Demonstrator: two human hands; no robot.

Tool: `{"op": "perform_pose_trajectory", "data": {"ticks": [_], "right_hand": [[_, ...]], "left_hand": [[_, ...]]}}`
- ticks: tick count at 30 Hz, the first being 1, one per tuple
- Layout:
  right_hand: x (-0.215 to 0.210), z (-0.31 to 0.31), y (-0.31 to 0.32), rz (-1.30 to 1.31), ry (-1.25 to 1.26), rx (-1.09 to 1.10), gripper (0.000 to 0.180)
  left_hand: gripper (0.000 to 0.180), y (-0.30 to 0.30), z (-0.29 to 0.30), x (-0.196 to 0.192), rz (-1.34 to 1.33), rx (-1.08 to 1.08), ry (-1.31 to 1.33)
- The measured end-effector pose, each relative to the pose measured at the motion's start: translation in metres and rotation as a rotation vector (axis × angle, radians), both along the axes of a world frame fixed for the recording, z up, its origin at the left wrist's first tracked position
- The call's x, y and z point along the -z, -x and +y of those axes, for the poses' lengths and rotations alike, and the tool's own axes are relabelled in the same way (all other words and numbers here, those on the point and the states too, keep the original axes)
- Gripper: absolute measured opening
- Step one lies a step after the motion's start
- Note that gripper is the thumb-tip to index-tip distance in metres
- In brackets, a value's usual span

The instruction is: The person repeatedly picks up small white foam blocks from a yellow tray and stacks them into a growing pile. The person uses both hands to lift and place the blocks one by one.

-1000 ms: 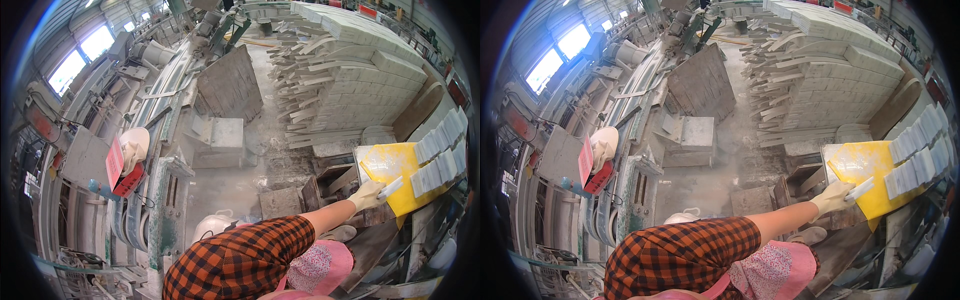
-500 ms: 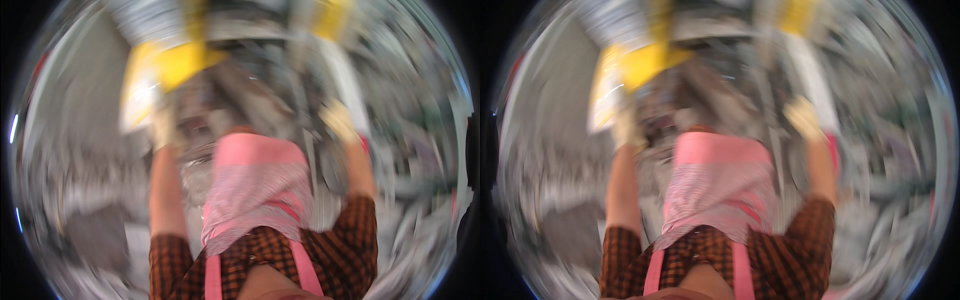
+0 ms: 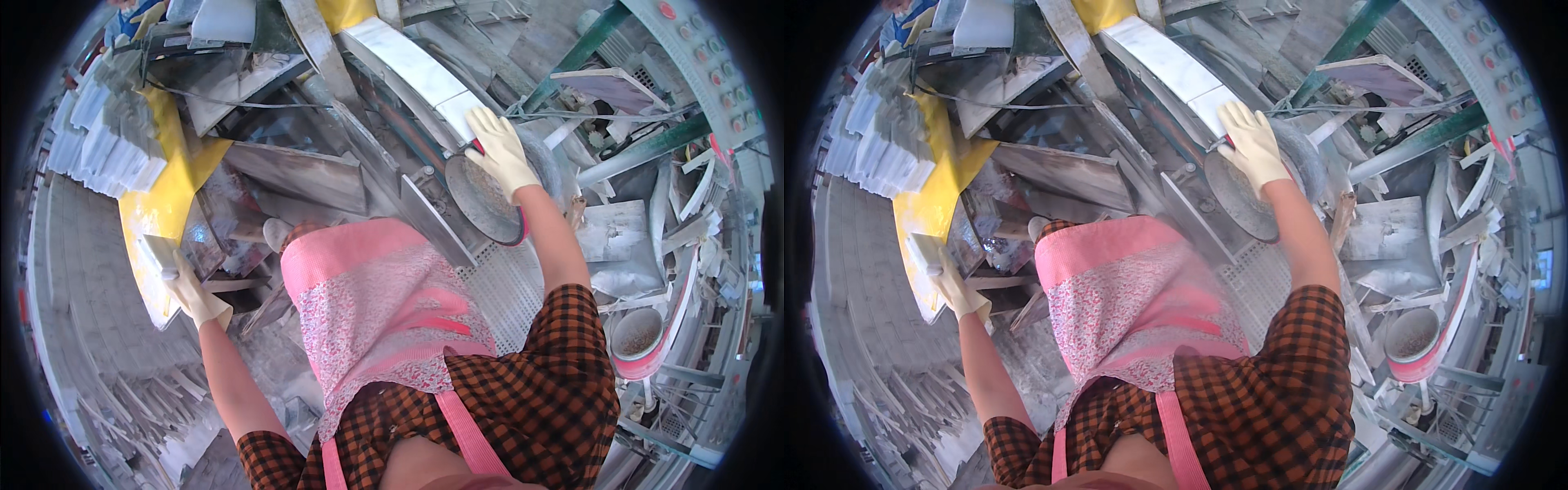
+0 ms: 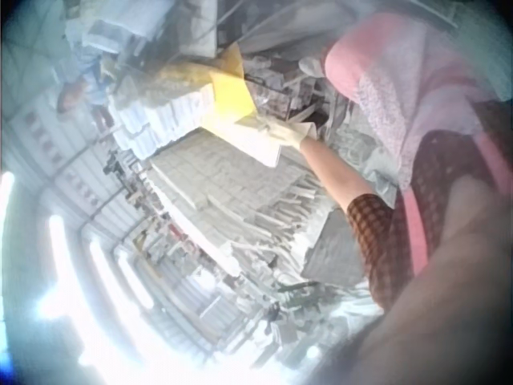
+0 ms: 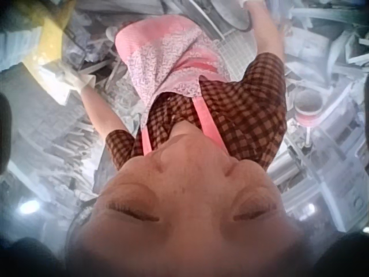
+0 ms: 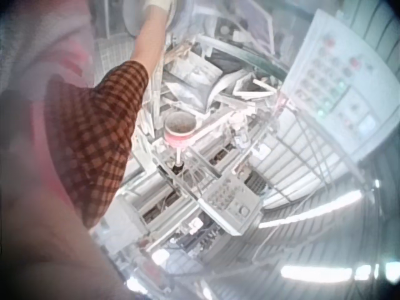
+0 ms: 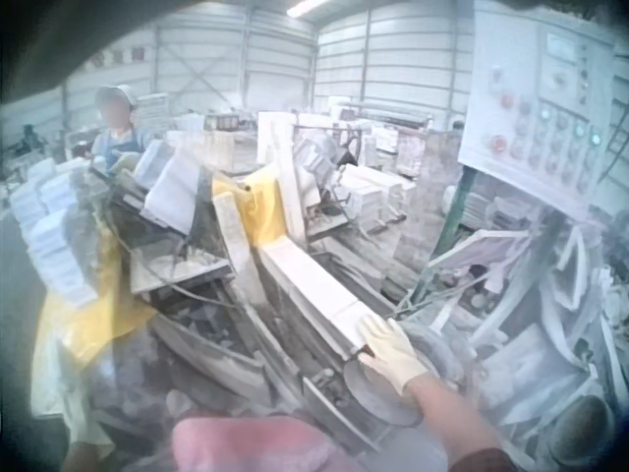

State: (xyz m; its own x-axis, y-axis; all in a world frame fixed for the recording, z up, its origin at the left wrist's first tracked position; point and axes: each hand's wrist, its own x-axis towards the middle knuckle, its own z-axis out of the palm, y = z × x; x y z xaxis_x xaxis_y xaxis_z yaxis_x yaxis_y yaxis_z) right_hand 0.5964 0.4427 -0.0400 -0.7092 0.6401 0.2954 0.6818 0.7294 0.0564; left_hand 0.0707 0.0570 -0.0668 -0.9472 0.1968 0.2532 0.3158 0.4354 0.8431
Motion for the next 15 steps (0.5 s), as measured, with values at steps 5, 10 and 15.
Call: {"op": "perform_pose_trajectory", "data": {"ticks": [5, 10, 15], "right_hand": [[0.022, 0.017, 0.038, -0.070, -0.182, 0.156, 0.066], [0.016, 0.035, 0.032, -0.079, -0.210, 0.119, 0.054], [0.003, 0.051, 0.054, -0.177, -0.301, 0.056, 0.057]], "left_hand": [[0.062, -0.001, -0.002, -0.005, -0.015, -0.017, -0.018], [0.064, -0.003, 0.000, -0.003, -0.018, -0.049, 0.026], [0.066, -0.005, 0.001, -0.006, -0.041, -0.036, 0.002]]}}
